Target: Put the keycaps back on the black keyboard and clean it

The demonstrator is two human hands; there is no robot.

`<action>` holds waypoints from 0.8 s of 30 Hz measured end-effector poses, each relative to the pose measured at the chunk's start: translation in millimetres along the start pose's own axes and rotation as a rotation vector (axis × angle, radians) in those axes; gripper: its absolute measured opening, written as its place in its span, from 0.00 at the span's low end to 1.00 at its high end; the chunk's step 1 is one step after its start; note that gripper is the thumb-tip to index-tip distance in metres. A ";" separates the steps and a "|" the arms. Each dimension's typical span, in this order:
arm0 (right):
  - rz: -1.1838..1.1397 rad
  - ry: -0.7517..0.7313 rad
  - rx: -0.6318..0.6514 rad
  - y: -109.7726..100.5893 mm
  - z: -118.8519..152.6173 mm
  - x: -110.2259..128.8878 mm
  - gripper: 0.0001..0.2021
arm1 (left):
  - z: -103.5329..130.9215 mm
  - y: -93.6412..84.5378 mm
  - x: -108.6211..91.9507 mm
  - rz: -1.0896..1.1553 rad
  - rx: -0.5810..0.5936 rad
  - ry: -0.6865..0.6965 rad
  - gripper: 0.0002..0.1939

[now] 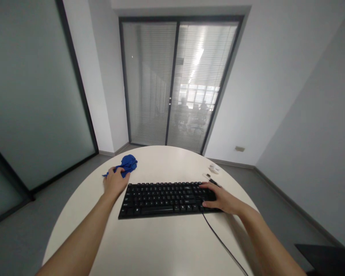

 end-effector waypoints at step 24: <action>0.248 0.078 0.011 5.6 -26.9 17.4 0.31 | 8.8 -26.6 -17.4 0.617 -0.093 0.071 0.17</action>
Point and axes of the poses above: each hand's wrist, its own z-axis away from the middle knuckle, its own y-axis out of the palm, x = y × z, the point moved 9 cm from there along -z, towards the middle knuckle
